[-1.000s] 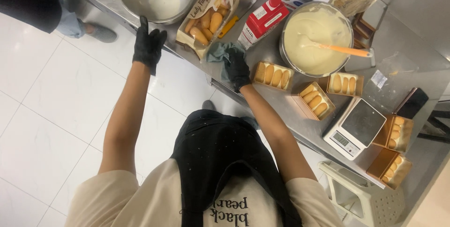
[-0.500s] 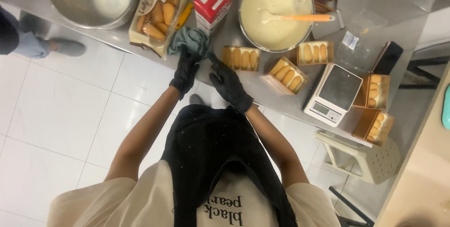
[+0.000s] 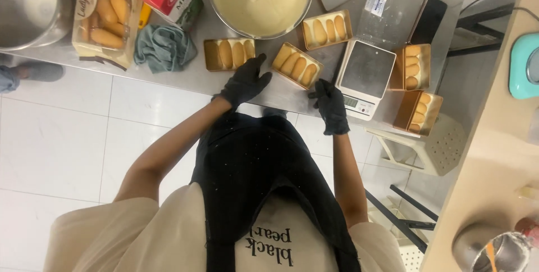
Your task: Preparing a dessert by layering ladyfingers and cream in plastic containers.
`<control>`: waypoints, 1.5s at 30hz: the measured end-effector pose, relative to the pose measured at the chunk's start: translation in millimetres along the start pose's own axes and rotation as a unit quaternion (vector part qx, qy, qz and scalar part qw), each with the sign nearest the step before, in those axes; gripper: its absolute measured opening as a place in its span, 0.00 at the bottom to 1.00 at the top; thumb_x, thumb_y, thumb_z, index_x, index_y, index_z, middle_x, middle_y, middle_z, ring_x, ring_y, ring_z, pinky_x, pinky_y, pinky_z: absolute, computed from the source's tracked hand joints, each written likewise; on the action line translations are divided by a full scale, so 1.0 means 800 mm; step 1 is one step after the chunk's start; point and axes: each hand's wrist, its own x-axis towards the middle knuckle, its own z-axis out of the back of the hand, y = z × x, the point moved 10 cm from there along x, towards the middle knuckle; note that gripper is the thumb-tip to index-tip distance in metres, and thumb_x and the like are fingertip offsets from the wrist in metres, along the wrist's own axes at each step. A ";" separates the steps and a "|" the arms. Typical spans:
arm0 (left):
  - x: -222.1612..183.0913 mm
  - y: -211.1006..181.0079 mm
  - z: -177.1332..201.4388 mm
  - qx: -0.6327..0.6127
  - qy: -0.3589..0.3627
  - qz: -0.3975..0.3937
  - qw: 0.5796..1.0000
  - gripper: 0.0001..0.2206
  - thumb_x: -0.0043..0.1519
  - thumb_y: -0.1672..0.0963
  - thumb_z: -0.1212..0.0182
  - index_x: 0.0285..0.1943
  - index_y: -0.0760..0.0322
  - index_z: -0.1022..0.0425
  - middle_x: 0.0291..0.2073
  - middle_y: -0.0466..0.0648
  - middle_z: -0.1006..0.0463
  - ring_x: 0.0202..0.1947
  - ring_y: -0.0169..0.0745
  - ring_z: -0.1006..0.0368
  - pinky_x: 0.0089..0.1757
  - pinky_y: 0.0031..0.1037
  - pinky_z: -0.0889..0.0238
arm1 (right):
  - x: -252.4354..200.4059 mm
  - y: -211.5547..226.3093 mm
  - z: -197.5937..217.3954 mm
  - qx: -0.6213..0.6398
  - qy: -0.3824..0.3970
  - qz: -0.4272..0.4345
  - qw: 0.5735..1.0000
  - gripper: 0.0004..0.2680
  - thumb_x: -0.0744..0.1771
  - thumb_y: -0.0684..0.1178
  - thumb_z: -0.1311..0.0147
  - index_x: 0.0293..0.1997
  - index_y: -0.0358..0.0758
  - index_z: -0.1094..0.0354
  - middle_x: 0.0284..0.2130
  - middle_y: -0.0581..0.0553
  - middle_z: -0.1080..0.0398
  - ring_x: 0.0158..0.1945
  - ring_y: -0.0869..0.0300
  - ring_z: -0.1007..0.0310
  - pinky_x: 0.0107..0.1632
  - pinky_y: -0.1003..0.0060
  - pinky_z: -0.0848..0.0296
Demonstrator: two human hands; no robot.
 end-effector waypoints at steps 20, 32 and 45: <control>0.012 -0.164 -0.075 0.139 -0.031 0.109 0.984 0.09 0.59 0.55 0.37 0.34 0.69 0.24 0.28 0.62 0.21 0.33 0.63 0.23 0.36 0.46 0.30 | -0.039 0.098 0.133 -0.218 0.039 0.242 0.945 0.14 0.70 0.48 0.46 0.61 0.34 0.33 0.31 0.35 0.26 0.33 0.49 0.23 0.37 0.56 0.27; 0.143 -0.139 -0.318 0.114 0.053 -0.130 0.984 0.11 0.58 0.55 0.39 0.33 0.71 0.26 0.29 0.60 0.23 0.34 0.65 0.25 0.38 0.48 0.32 | -0.031 -0.190 0.254 0.157 -0.117 -0.052 0.979 0.14 0.68 0.42 0.41 0.61 0.34 0.30 0.38 0.50 0.26 0.32 0.69 0.34 0.33 0.74 0.35; 0.049 -0.052 -0.175 -0.452 0.082 0.237 0.856 0.15 0.62 0.58 0.38 0.57 0.64 0.26 0.43 0.52 0.20 0.41 0.48 0.21 0.43 0.39 0.23 | -0.043 -0.137 0.233 0.118 -0.127 0.038 0.984 0.13 0.68 0.40 0.38 0.58 0.31 0.31 0.41 0.48 0.25 0.40 0.66 0.30 0.42 0.71 0.27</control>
